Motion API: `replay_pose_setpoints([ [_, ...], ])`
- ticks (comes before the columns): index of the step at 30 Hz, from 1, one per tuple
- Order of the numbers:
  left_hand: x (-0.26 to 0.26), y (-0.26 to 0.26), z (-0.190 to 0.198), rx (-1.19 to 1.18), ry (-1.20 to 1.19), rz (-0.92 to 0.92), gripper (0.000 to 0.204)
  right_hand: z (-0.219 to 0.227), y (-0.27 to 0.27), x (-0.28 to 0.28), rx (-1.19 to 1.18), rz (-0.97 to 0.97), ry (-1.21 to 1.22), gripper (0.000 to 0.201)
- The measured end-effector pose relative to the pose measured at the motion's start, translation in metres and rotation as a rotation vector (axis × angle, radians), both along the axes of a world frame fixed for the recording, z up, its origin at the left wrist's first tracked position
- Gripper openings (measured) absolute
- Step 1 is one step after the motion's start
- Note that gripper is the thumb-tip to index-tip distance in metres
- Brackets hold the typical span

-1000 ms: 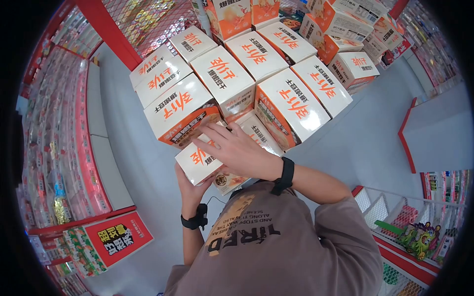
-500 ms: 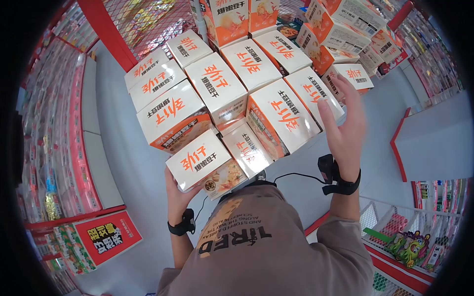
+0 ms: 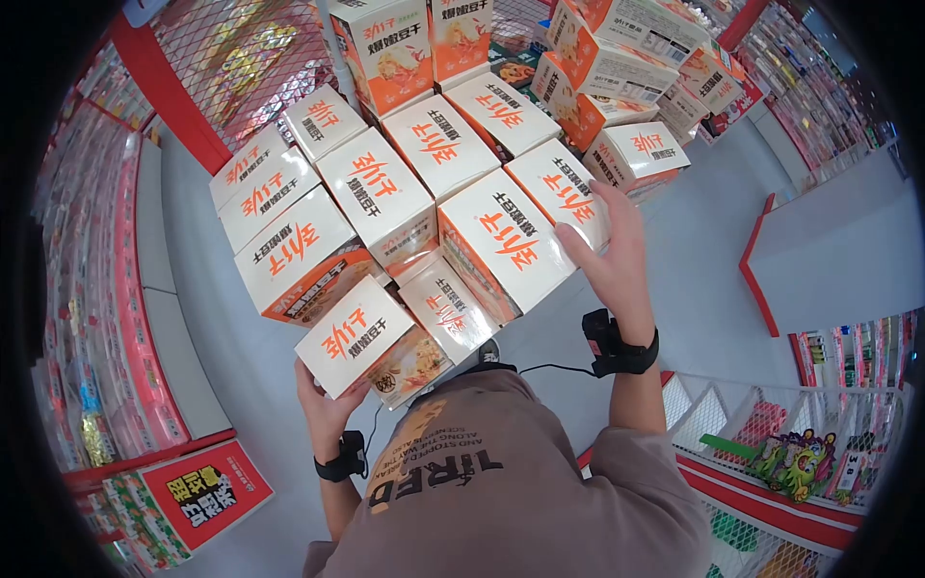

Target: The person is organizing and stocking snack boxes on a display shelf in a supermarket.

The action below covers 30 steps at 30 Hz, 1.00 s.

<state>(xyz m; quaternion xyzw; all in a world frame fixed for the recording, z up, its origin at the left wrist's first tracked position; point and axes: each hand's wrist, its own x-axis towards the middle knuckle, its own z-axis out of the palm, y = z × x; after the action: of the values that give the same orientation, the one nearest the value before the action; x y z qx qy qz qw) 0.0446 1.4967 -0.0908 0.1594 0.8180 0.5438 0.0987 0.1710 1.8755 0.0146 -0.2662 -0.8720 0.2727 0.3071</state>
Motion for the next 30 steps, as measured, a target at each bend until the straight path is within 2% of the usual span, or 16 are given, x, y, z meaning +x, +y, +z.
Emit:
replay_pose_setpoints([
  [3,0.008,-0.02,0.003,0.121,0.028,-0.002,0.085,-0.003,0.004,0.001,-0.016,0.035,-0.002,0.06],
  [6,0.017,-0.04,0.026,0.407,-0.357,0.024,0.077,-0.004,0.003,0.002,-0.044,0.042,-0.007,0.059],
  [11,0.021,-0.044,0.027,0.311,-0.498,-0.009,0.064,-0.004,0.004,0.0,-0.024,0.026,-0.036,0.059],
  [15,0.028,-0.033,0.015,0.075,-0.605,-0.01,0.057,-0.002,0.002,-0.001,-0.045,0.027,-0.039,0.057],
  [18,0.034,-0.022,0.002,0.107,-0.711,0.019,0.054,-0.007,0.007,0.0,-0.027,0.042,-0.033,0.056],
  [22,0.034,-0.018,-0.008,0.095,-0.734,0.019,0.047,-0.01,0.007,-0.001,-0.011,0.031,-0.017,0.055],
  [26,0.031,-0.005,0.011,-0.008,-0.649,0.086,0.042,-0.009,0.004,-0.002,-0.007,0.025,0.005,0.055],
  [29,0.027,0.0,0.018,-0.203,-0.512,-0.014,0.042,-0.008,0.005,0.0,-0.008,0.021,0.01,0.057],
  [30,0.026,0.001,0.019,-0.192,-0.517,-0.01,0.042,-0.009,0.007,0.002,-0.012,0.015,0.007,0.058],
])
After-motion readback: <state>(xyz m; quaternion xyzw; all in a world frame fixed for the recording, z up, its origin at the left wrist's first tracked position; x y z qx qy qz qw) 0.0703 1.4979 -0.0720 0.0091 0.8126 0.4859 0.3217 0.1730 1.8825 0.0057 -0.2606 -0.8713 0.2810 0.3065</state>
